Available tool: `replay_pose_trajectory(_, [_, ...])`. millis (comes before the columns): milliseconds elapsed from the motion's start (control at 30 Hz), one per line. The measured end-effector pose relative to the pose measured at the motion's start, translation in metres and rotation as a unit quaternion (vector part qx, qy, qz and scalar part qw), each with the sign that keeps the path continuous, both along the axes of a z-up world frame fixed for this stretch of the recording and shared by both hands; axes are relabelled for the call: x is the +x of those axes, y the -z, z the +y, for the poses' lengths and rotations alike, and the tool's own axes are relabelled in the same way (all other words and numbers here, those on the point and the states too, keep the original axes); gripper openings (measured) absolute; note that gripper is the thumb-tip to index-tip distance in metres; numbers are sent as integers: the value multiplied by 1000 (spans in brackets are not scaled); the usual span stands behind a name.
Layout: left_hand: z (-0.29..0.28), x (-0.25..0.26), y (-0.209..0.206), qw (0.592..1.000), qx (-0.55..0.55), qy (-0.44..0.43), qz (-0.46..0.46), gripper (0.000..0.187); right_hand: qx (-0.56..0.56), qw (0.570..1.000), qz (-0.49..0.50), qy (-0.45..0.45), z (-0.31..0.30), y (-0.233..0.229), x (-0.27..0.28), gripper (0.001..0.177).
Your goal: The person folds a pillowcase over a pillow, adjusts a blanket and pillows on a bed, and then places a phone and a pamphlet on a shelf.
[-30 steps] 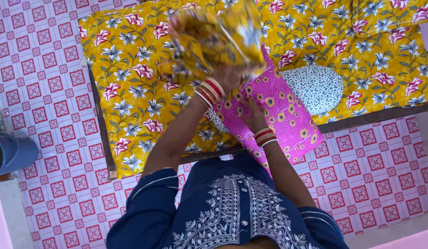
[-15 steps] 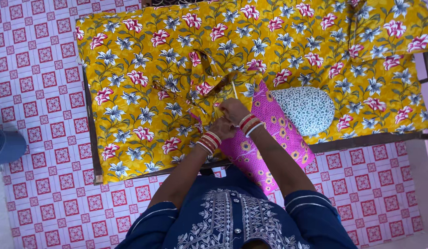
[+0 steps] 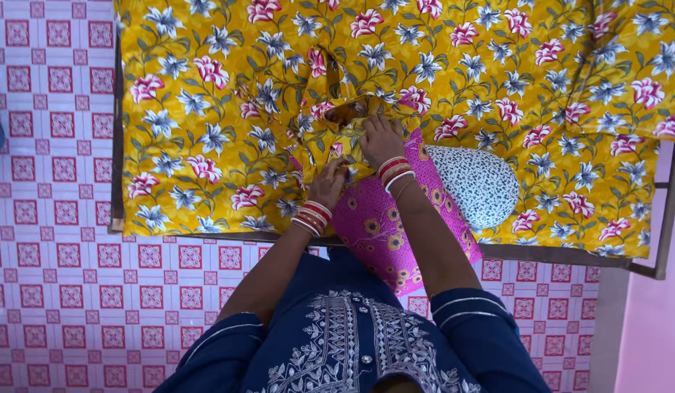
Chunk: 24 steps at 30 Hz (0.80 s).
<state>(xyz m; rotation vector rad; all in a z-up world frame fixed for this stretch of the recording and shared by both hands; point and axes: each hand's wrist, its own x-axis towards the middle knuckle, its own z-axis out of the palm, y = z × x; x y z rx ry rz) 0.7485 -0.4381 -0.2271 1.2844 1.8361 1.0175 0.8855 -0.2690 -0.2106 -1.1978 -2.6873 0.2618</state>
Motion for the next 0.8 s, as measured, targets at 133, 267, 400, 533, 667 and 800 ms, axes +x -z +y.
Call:
replay_pose_trajectory(133, [11,18,-9,984,-144,-94,41,35,1,999,23,27,1,14,-2,45])
replay_pose_trajectory(267, [26,28,-4,982,-5,-159,106,47,4,998,49,35,-8,22,1,43])
replay_pose_trajectory(400, [6,23,-5,978,-103,-150,97,42,-41,997,38,57,-16,23,1,41])
replay_pose_trajectory(533, [28,15,-8,977,-165,-124,52,33,-65,996,34,44,-1,19,-2,39])
replay_pose_trajectory(667, [39,9,-12,980,-153,-88,96,35,-28,1000,-13,7,7,25,-4,39])
replay_pose_trajectory(800, [45,-4,-21,970,-203,-7,133,44,61,991,-10,-123,20,55,-10,36])
